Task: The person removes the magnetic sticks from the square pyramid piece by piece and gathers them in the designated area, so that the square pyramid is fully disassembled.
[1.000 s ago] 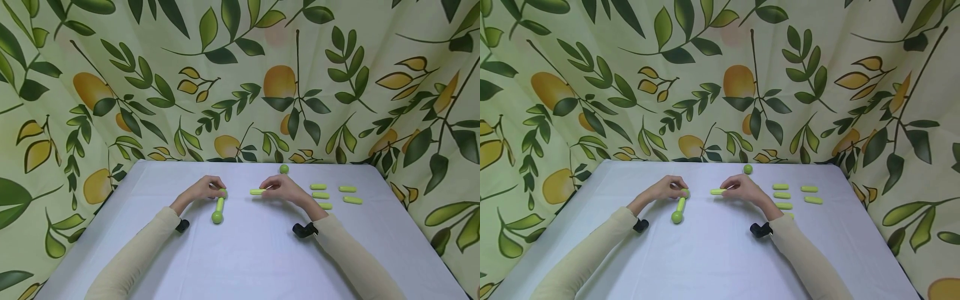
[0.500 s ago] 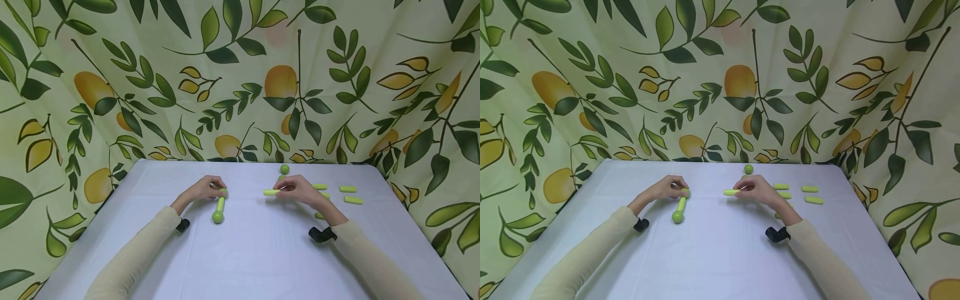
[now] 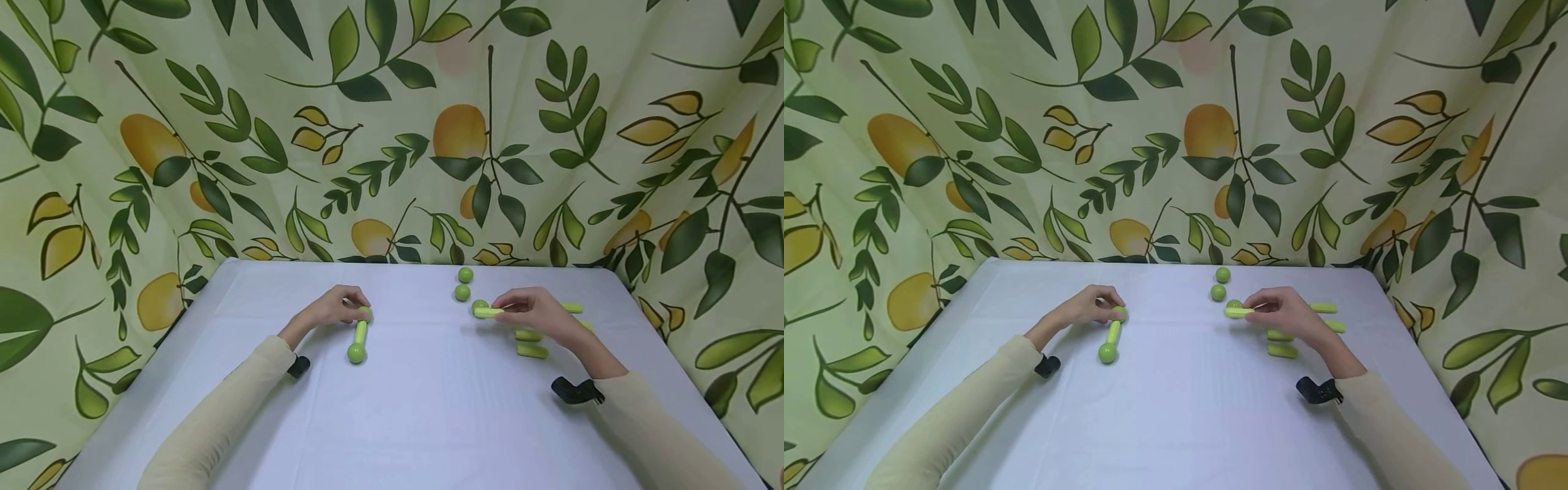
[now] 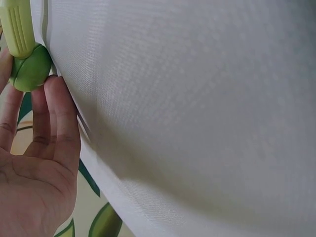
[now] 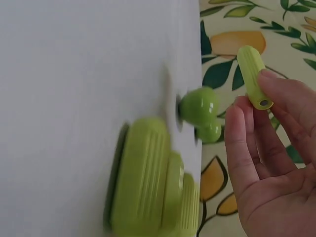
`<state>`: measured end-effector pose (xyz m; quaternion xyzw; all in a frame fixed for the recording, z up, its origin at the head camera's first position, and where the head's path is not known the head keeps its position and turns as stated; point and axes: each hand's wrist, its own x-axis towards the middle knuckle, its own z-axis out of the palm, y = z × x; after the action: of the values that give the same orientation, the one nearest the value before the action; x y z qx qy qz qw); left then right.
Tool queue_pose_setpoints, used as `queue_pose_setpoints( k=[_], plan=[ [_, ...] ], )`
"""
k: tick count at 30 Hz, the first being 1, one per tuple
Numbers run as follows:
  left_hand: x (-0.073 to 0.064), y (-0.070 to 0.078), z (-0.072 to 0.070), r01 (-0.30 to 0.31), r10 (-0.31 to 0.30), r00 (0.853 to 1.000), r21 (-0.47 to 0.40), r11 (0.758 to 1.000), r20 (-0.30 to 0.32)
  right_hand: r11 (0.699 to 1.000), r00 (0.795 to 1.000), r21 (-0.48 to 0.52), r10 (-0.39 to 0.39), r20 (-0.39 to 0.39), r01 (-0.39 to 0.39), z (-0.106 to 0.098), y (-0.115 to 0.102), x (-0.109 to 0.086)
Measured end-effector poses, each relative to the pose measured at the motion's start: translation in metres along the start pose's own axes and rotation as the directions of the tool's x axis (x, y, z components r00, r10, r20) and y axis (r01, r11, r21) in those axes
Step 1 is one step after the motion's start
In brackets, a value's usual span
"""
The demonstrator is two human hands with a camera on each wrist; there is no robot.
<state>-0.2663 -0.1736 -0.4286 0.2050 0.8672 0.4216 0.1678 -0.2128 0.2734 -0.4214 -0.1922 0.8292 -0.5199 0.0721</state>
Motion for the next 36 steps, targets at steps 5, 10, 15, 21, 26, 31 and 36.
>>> queue_pose_setpoints(
  k=[5,10,15,21,26,31,36],
  plan=[
    [0.001,0.0,0.0,-0.009,0.009,1.0,0.006,1.0,0.001,0.998,0.999,-0.058,0.025,-0.029,-0.027,-0.018,0.005,-0.02],
    [0.001,0.0,0.0,-0.01,0.01,1.0,0.005,1.0,-0.002,0.995,0.998,-0.098,0.031,-0.061,-0.037,-0.034,0.013,-0.039],
    [0.002,0.0,0.001,-0.003,0.003,1.0,0.001,1.0,-0.002,0.986,0.996,-0.165,-0.001,-0.09,-0.014,-0.052,0.024,-0.061],
    [0.0,0.002,0.0,-0.001,0.001,1.0,0.01,1.0,-0.006,0.97,0.991,-0.24,0.006,-0.132,-0.038,-0.069,0.037,-0.084],
    [-0.001,0.003,-0.001,-0.016,0.016,1.0,0.002,1.0,-0.002,0.958,0.988,-0.279,0.032,-0.151,-0.073,-0.08,0.047,-0.098],
    [-0.001,0.003,-0.001,-0.019,0.019,1.0,-0.013,1.0,0.0,0.944,0.984,-0.319,0.029,-0.174,-0.084,-0.083,0.056,-0.105],
    [-0.002,0.004,0.0,0.001,-0.001,1.0,-0.013,1.0,-0.003,0.947,0.983,-0.306,0.045,-0.181,-0.099,-0.085,0.062,-0.108]
  ],
)
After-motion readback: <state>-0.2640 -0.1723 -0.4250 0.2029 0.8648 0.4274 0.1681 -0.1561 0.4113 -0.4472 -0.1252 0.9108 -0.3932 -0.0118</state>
